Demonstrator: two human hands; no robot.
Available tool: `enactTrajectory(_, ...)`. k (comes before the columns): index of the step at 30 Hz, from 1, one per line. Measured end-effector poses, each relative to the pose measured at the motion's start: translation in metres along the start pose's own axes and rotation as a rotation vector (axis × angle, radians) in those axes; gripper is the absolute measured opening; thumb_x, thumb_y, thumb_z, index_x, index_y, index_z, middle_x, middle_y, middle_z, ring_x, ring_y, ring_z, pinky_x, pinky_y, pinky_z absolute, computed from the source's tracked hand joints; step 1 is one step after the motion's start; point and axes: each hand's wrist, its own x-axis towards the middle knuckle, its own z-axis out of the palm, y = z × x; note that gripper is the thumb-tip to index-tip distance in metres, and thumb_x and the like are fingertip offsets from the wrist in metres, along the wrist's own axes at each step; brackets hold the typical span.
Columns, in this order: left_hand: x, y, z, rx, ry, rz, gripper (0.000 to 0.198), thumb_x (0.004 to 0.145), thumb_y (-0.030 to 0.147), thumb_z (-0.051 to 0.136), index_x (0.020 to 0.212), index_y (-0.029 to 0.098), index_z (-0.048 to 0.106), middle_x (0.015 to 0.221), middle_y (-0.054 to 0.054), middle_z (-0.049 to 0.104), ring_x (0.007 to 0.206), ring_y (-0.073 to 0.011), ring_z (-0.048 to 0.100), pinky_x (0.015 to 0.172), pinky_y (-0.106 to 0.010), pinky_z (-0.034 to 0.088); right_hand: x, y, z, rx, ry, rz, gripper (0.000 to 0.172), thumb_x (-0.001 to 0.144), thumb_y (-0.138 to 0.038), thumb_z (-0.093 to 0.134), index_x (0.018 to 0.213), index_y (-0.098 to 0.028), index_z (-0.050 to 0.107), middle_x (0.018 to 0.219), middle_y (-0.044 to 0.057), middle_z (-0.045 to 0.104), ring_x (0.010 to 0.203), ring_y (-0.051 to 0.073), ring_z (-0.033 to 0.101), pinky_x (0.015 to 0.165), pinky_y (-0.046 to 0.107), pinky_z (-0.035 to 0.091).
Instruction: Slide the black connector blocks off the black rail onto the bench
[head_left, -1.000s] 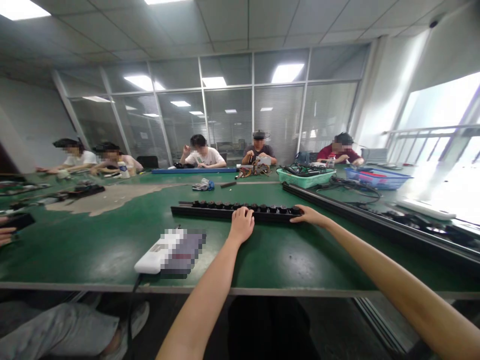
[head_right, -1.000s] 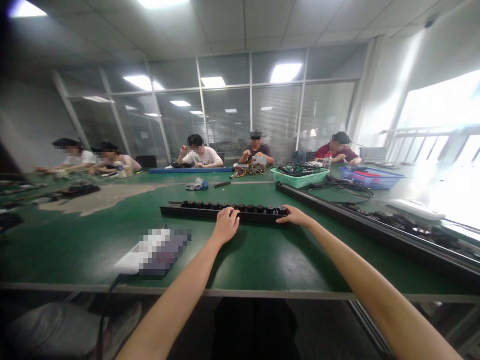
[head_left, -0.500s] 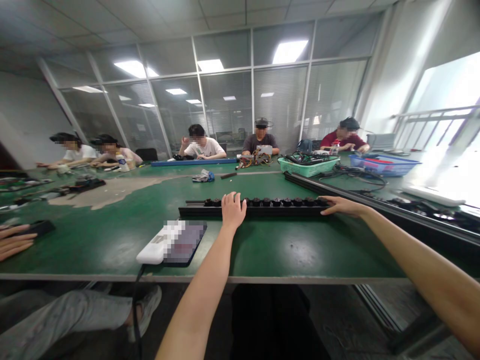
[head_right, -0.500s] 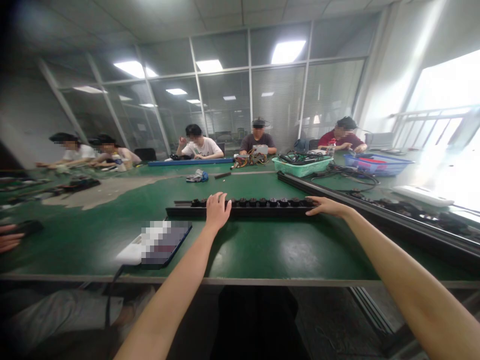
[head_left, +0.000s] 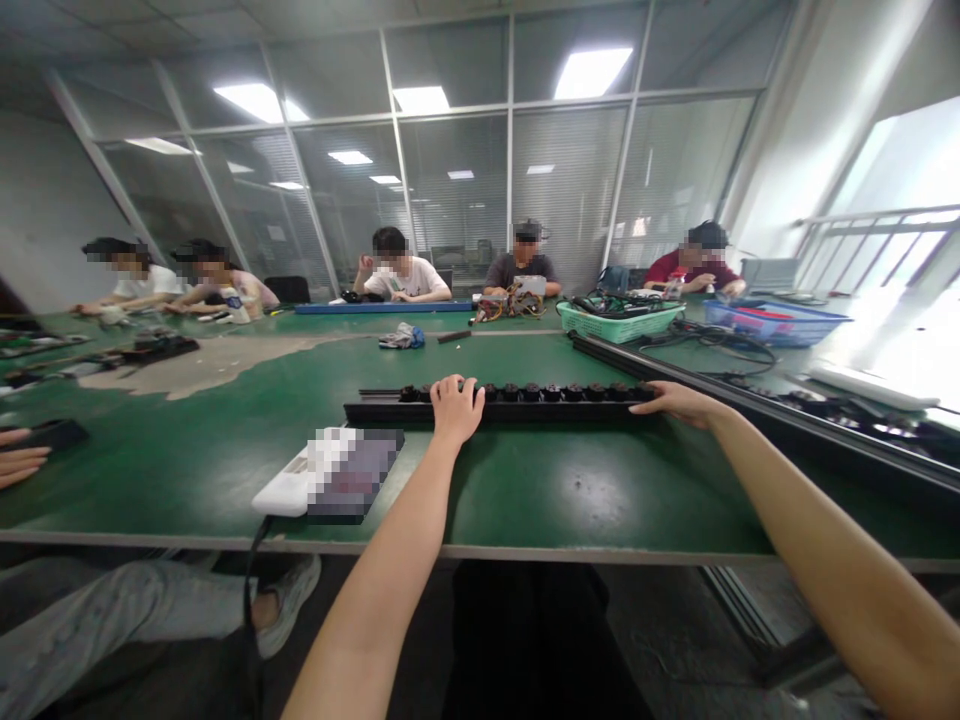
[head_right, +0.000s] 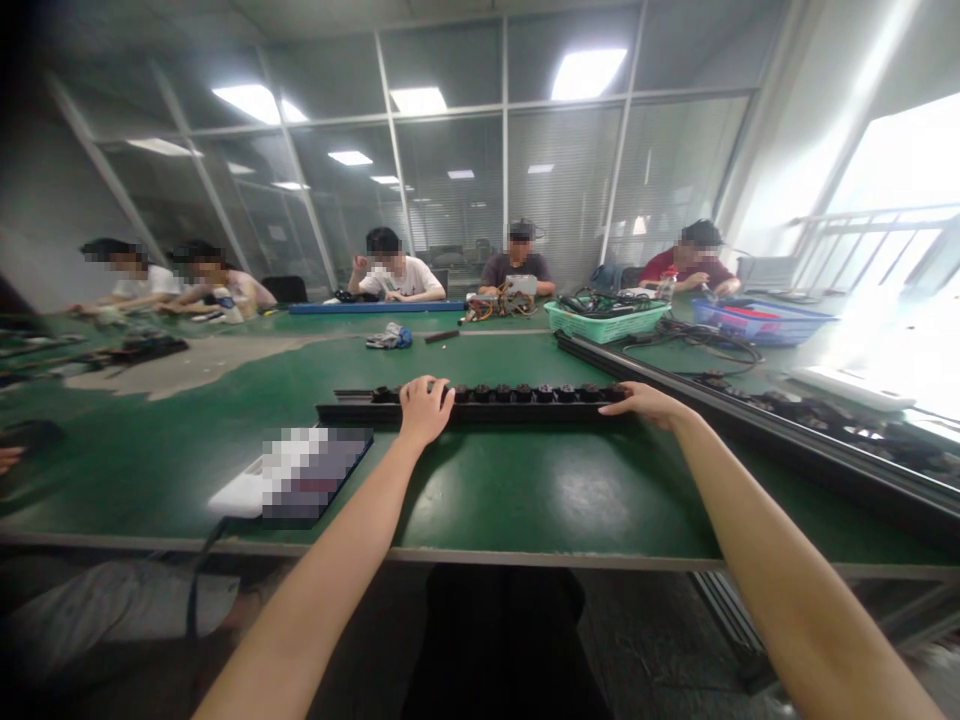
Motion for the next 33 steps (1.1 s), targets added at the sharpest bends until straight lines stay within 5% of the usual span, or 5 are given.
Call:
enactTrajectory(5, 0.001, 0.002, 0.004, 0.016, 0.008, -0.029, 0.041, 0.110, 0.039, 0.044, 0.134, 0.023, 0.073, 0.142, -0.017, 0.061, 0.140, -0.0350, 0.050, 0.121, -0.053, 0.039, 0.000, 0.011, 0.017, 0.064, 0.071, -0.134, 0.062, 0.056, -0.046, 0.100, 0.108, -0.022, 0.076, 0.113, 0.009, 0.082, 0.113, 0.033, 0.076, 0.112, 0.050, 0.058)
enactTrajectory(16, 0.007, -0.001, 0.009, 0.003, 0.004, 0.021, 0.044, 0.111, 0.037, 0.039, 0.128, 0.022, 0.076, 0.129, -0.017, 0.069, 0.131, -0.0341, 0.053, 0.120, -0.052, 0.042, -0.016, 0.000, 0.007, -0.079, 0.065, -0.065, 0.049, 0.058, -0.044, 0.100, 0.096, -0.021, 0.079, 0.100, 0.010, 0.082, 0.108, 0.036, 0.075, 0.104, 0.046, 0.060)
enactTrajectory(23, 0.001, 0.011, 0.008, 0.000, -0.028, -0.061, 0.048, 0.110, 0.051, 0.045, 0.135, 0.022, 0.073, 0.141, -0.018, 0.068, 0.144, -0.0393, 0.047, 0.130, -0.072, 0.023, -0.006, 0.015, 0.008, -0.166, 0.219, -0.143, 0.089, 0.054, -0.048, 0.102, 0.132, -0.019, 0.069, 0.131, 0.015, 0.075, 0.129, 0.038, 0.067, 0.118, 0.049, 0.050)
enactTrajectory(33, 0.004, 0.017, 0.020, 0.009, 0.027, -0.051, 0.045, 0.109, 0.049, 0.049, 0.130, 0.022, 0.079, 0.138, -0.019, 0.067, 0.140, -0.0390, 0.049, 0.131, -0.068, 0.027, 0.001, 0.025, 0.012, -0.106, 0.253, -0.223, 0.087, 0.058, -0.055, 0.100, 0.130, -0.021, 0.066, 0.132, 0.012, 0.072, 0.128, 0.034, 0.066, 0.118, 0.048, 0.048)
